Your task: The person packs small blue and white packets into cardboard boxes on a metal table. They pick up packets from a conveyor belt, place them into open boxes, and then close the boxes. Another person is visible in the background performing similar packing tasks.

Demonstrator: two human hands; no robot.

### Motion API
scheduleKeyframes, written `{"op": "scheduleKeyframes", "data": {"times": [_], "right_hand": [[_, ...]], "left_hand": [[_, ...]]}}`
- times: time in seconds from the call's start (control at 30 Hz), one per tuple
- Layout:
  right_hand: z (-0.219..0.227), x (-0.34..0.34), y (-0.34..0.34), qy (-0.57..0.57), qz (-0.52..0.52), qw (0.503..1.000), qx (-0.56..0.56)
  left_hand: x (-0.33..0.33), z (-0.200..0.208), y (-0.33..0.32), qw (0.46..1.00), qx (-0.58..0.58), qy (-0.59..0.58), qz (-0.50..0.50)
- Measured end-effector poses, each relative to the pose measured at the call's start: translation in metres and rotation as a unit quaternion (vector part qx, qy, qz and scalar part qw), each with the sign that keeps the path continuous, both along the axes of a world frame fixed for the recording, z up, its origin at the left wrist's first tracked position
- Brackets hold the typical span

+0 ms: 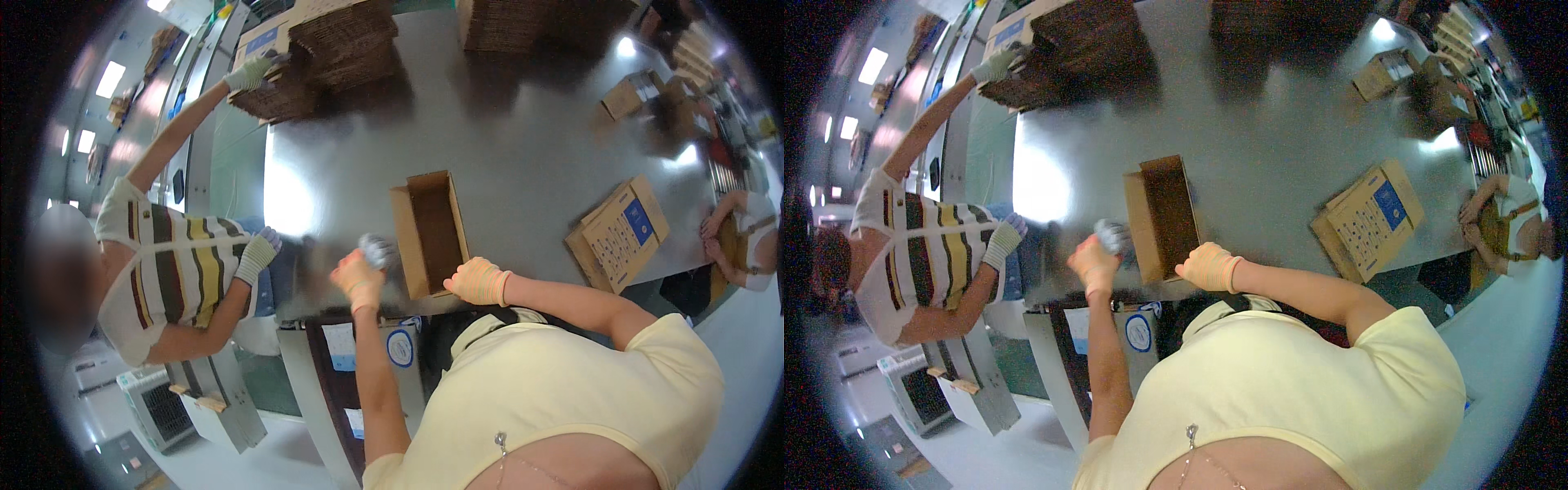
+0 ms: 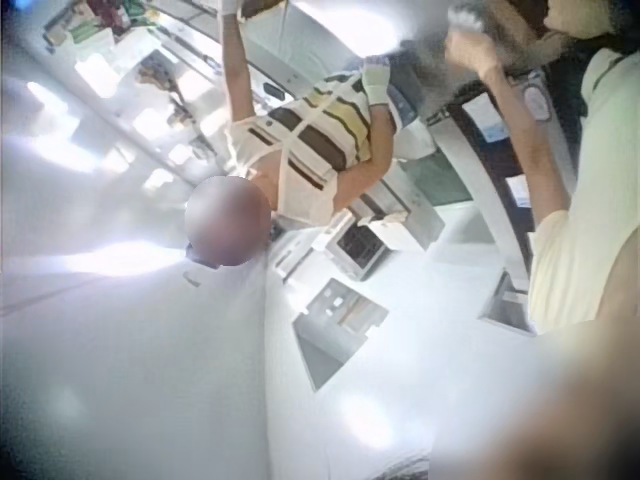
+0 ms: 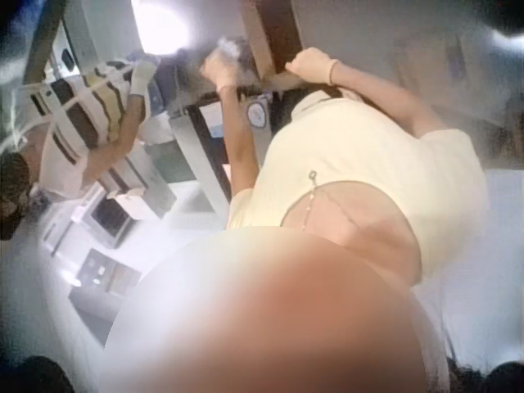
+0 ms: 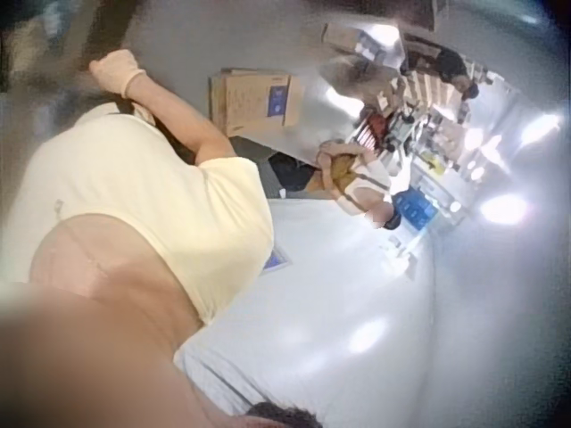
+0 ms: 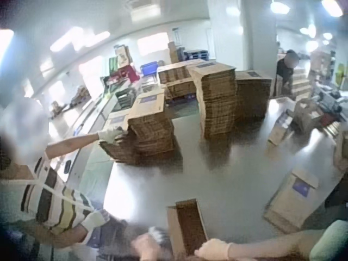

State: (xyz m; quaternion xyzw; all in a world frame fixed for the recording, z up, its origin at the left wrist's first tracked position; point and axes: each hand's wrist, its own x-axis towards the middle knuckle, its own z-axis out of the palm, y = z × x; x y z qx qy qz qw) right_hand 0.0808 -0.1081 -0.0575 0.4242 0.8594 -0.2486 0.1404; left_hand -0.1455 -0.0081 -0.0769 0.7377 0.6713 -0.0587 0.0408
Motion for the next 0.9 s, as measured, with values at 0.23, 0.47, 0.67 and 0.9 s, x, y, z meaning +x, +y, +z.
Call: {"op": "scheduleKeyframes", "data": {"times": [0.23, 0.47, 0.67, 0.9], "right_hand": [[-0.002, -0.003, 0.000, 0.033, -0.006, 0.999, 0.002], [-0.003, -0.010, -0.006, 0.040, 0.011, 0.998, 0.039], [-0.009, -0.005, -0.008, 0.037, 0.006, 0.998, 0.054], [-0.019, -0.010, -0.014, 0.014, -0.020, 0.998, 0.053]], "left_hand": [[0.013, 0.038, -0.014, 0.781, -0.022, -0.609, -0.140], [0.049, -0.065, -0.047, 0.949, 0.005, -0.274, -0.154], [0.049, -0.006, -0.034, 0.942, -0.102, -0.212, -0.239], [0.100, 0.023, -0.010, 0.953, 0.010, -0.168, -0.251]]}}
